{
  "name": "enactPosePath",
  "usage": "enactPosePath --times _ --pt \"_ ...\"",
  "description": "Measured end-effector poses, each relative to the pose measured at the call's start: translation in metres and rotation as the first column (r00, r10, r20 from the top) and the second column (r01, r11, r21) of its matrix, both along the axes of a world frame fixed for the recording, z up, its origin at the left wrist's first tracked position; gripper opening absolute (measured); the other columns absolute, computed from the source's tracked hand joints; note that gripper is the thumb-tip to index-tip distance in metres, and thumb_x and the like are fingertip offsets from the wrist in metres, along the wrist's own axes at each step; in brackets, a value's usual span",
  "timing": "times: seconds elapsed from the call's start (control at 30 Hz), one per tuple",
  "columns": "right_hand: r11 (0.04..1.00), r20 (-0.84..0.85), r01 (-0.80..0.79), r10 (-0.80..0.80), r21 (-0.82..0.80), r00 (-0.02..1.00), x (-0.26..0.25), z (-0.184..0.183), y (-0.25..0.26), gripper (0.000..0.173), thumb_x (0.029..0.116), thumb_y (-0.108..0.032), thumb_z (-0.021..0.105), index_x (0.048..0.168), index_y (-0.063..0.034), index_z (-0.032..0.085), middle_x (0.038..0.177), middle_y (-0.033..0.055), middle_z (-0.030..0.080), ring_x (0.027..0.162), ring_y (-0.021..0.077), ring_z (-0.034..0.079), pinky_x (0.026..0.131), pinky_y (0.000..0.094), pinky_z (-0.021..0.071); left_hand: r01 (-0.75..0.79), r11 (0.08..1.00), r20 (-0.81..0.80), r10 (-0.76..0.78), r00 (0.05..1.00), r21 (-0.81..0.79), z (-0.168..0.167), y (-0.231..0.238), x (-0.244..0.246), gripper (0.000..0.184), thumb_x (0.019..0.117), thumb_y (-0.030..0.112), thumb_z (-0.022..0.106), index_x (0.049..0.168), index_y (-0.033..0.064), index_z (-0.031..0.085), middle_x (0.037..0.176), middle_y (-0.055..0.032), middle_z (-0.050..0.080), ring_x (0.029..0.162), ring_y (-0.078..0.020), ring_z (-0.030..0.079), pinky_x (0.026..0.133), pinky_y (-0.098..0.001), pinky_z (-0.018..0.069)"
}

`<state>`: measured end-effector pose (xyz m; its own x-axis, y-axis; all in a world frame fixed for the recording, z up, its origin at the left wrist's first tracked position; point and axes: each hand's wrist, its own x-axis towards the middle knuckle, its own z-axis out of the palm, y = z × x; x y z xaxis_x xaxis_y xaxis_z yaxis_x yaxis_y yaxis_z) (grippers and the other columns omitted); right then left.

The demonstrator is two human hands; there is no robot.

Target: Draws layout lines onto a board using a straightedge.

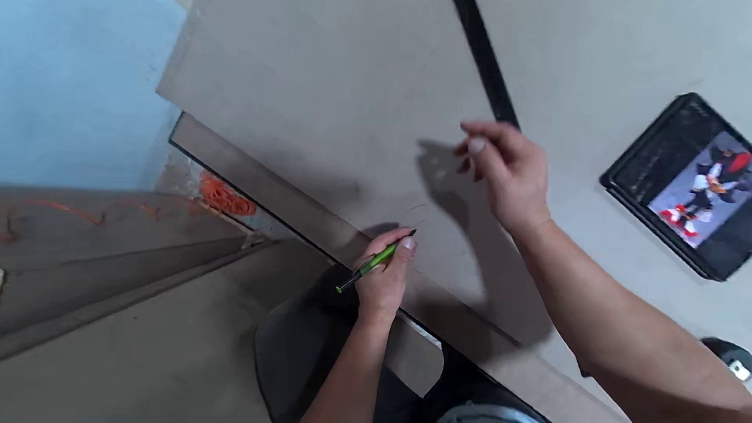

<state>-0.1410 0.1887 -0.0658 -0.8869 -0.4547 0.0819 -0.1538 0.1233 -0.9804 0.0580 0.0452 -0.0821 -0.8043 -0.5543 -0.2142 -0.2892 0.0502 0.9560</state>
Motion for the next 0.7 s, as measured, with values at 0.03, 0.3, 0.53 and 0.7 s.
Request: enactPosePath --times 0.03,0.3,0.53,0.7 --pt "0.997 0.045 0.009 -0.006 -0.073 0.999 -0.018 -0.008 -0.017 0.031 0.1075 -0.018 0.051 0.128 0.0005 0.066 0.103 0.0067 0.075 0.081 0.0141 0.072 0.069 0.0324 0.0619 -0.029 0.999 0.003 0.029 1.000 -0.020 -0.006 0.002 -0.002 0.020 0.0989 0.012 0.068 0.117 0.0034 0.072 0.099 -0.0073 0.076 0.084 -0.0172 0.073 0.076 -0.0332 0.0639" --pt "0.934 0.044 0.108 -0.099 -0.339 0.994 -0.069 -0.066 -0.069 0.028 0.1014 -0.002 0.050 0.077 -0.0046 0.065 0.073 0.0054 0.069 0.065 0.0158 0.068 0.059 0.0320 0.0595 -0.116 0.986 -0.104 0.104 0.989 -0.120 -0.036 0.006 -0.004 0.013 0.0969 0.019 0.071 0.109 0.0124 0.071 0.084 0.0010 0.070 0.062 -0.0093 0.064 0.053 -0.0244 0.0575" --pt "0.972 -0.031 0.181 -0.188 -0.153 0.982 -0.072 -0.070 -0.076 0.020 0.0882 -0.001 0.067 0.070 -0.0093 0.068 0.065 -0.0006 0.066 0.057 0.0087 0.064 0.050 0.0242 0.0529 -0.147 0.989 -0.277 0.141 0.951 -0.004 -0.046 0.007 -0.003 0.018 0.1010 0.029 0.067 0.100 0.0139 0.076 0.092 0.0000 0.072 0.072 -0.0096 0.068 0.059 -0.0227 0.0590" --pt "0.951 -0.067 0.222 -0.242 -0.216 0.968 -0.074 -0.067 -0.079 0.022 0.0879 0.002 0.067 0.068 -0.0081 0.067 0.063 0.0016 0.067 0.055 0.0113 0.066 0.050 0.0270 0.0568 -0.097 0.982 -0.400 0.156 0.903 0.163 -0.023 -0.005 -0.007 0.013 0.1007 0.020 0.066 0.107 0.0116 0.072 0.099 -0.0046 0.071 0.092 -0.0184 0.069 0.086 -0.0362 0.0594"
